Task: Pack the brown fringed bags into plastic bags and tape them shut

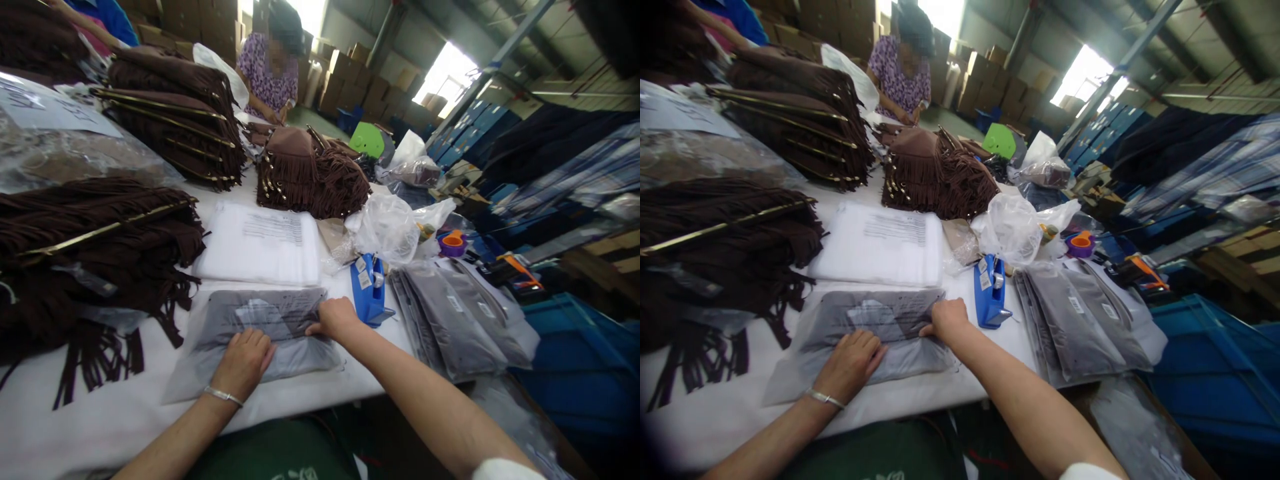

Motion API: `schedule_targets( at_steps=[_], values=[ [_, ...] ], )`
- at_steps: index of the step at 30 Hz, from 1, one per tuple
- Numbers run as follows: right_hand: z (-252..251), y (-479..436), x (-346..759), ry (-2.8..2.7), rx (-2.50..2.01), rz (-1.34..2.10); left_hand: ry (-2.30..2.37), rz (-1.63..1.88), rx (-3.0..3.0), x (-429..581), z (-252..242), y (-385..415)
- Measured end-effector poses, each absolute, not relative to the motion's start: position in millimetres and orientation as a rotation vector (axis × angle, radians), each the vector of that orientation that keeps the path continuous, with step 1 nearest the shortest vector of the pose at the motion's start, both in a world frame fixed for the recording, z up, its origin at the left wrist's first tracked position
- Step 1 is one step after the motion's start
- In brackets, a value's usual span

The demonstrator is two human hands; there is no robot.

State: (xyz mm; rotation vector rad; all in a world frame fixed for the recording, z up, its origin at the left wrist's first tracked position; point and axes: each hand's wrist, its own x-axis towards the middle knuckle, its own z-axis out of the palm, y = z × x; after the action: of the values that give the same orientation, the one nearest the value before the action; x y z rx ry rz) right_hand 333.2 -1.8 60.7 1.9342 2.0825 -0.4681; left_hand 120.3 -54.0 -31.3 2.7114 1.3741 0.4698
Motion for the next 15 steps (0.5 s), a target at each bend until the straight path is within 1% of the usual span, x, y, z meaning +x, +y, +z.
schedule_targets(
  at_steps=[2, 3, 4, 5, 6, 7, 8, 9, 10, 11, 12, 15],
  values=[
    [69.9, -13.5, 345.8, 2.106, 2.038, -0.511, 1.379, 0.495, 2.702, 119.9, -32.8, -54.2],
    [72.6, -23.6, 347.7, 2.142, 2.086, -0.586, 1.381, 0.511, 2.684, 119.5, -33.9, -54.2],
    [73.3, -36.1, 346.2, 2.203, 2.169, -0.754, 1.386, 0.529, 2.656, 118.9, -35.0, -54.1],
    [71.9, -50.2, 341.5, 2.273, 2.285, -1.045, 1.388, 0.553, 2.616, 118.2, -35.8, -54.0],
    [68.9, -65.0, 334.1, 2.309, 2.406, -1.481, 1.385, 0.586, 2.567, 117.5, -35.9, -54.1],
    [64.7, -79.3, 324.9, 2.246, 2.491, -2.061, 1.370, 0.633, 2.513, 116.7, -34.8, -54.5],
    [60.2, -92.3, 315.0, 2.037, 2.468, -2.686, 1.344, 0.696, 2.460, 116.1, -32.1, -55.4],
    [56.0, -103.2, 305.3, 1.704, 2.342, -3.246, 1.310, 0.773, 2.412, 115.6, -27.6, -57.0],
    [52.5, -111.5, 296.7, 1.362, 2.162, -3.623, 1.268, 0.850, 2.369, 115.4, -21.2, -59.4],
    [50.1, -117.4, 289.7, 1.061, 1.985, -3.855, 1.224, 0.924, 2.333, 115.5, -13.1, -62.5],
    [48.6, -121.0, 284.7, 0.823, 1.847, -3.987, 1.181, 0.986, 2.305, 115.9, -3.9, -66.2],
    [48.2, -123.4, 279.0, 0.454, 1.630, -4.130, 1.078, 1.075, 2.257, 119.2, 23.4, -78.2]
  ],
)
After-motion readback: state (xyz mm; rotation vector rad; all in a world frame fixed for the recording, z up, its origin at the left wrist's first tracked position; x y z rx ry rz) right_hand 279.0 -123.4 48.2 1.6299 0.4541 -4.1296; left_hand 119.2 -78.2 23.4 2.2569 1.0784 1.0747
